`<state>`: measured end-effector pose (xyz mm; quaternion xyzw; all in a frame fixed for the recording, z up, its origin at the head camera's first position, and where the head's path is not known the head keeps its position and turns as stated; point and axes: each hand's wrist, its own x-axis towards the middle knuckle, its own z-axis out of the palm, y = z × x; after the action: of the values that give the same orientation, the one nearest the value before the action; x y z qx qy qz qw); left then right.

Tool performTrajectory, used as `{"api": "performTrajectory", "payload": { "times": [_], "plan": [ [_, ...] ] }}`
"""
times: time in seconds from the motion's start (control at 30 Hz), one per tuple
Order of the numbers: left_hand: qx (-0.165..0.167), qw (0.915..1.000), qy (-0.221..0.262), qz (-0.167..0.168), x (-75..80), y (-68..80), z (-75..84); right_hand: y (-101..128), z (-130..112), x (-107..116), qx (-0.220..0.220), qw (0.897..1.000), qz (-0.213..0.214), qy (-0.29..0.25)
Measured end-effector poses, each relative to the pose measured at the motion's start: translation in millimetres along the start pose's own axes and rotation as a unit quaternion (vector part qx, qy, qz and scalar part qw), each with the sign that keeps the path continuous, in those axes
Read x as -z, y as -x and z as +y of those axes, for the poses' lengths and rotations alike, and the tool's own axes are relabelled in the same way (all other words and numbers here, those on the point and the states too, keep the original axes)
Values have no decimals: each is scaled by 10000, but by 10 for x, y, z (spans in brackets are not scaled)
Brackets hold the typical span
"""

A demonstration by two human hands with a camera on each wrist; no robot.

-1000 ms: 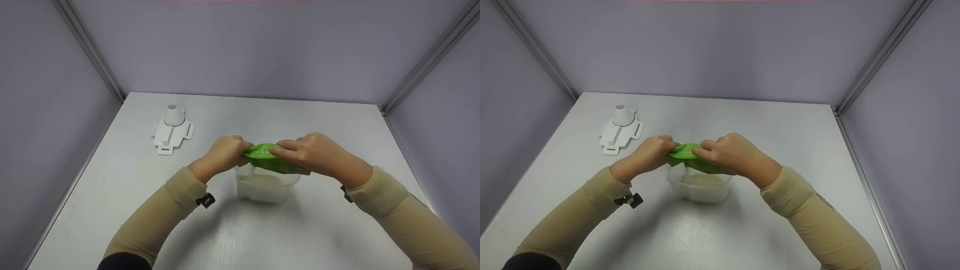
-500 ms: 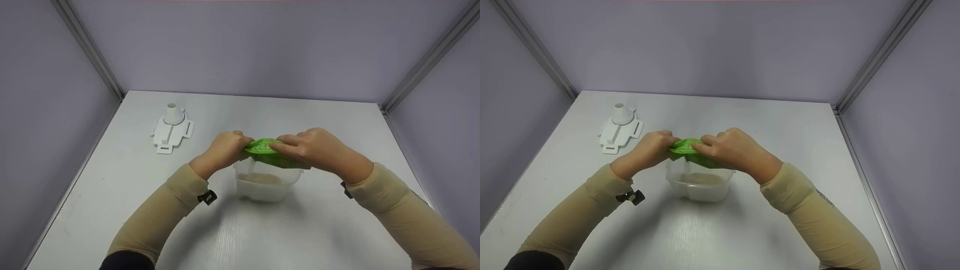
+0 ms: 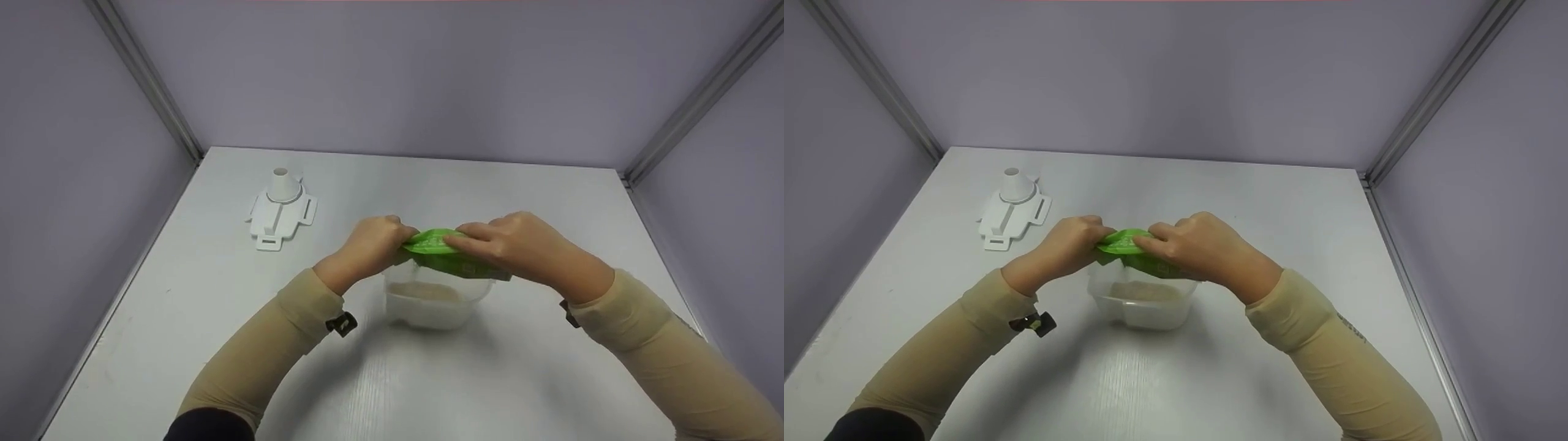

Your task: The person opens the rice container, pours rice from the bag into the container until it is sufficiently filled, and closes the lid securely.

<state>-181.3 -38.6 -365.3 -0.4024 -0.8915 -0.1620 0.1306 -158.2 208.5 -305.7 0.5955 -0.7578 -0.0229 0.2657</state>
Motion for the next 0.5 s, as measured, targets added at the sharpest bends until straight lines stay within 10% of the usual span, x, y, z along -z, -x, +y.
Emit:
{"api": "performTrajectory", "payload": {
  "times": [0.5],
  "plan": [
    [20,9986,334,-421,-119,-60,88,131,-26,32,-122,9998,-56,-125]
  ]
}}
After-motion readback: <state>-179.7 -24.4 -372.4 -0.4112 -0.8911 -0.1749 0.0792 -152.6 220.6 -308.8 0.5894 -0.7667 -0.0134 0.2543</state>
